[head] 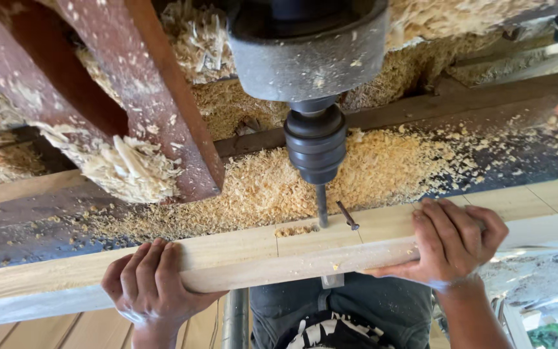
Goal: The person uses a drill press to bore multiple holes into a long wooden plank. They hold the plank steady with both hands, aligning it under the drill bit and repositioning it to create a series of holes along its length.
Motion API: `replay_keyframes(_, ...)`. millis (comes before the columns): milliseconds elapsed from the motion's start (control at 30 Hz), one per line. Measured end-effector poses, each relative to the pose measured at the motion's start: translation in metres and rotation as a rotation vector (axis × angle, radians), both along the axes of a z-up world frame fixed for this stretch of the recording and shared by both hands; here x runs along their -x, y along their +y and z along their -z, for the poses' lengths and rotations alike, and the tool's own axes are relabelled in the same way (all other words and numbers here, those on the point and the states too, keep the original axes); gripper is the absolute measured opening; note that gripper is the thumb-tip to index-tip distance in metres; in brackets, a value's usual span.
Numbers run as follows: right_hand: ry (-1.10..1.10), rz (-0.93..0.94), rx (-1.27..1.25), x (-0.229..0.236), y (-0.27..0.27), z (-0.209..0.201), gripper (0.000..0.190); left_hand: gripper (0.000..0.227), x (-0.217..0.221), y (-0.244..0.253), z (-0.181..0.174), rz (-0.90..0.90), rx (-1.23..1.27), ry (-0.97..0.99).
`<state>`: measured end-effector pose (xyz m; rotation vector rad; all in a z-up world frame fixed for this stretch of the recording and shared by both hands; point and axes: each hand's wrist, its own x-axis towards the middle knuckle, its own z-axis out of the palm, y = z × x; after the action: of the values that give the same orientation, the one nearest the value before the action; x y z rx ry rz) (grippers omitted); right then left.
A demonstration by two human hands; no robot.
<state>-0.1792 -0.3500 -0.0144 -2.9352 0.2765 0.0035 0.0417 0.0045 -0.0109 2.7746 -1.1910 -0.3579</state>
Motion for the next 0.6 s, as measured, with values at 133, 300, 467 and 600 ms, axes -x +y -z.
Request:
replay_keyframes(133, -0.022, 0.008, 0.006, -0.005, -0.001, 0.001, 0.092, 0.086, -0.005, -0.002, -0.004, 0.008, -0.023, 0.011)
replay_keyframes(300, -0.014, -0.008, 0.026, -0.012, -0.004, -0.001, 0.093, 0.088, -0.009, -0.004, -0.006, -0.006, -0.021, 0.041)
replay_keyframes(467, -0.029, -0.003, 0.011, -0.022, -0.007, 0.000, 0.095, 0.087, -0.014, -0.008, -0.007, -0.016, -0.028, 0.044)
replay_keyframes(600, 0.021, -0.002, -0.001, -0.029, -0.011, -0.005, 0.094, 0.087, -0.018, -0.012, -0.006, -0.019, -0.018, 0.036)
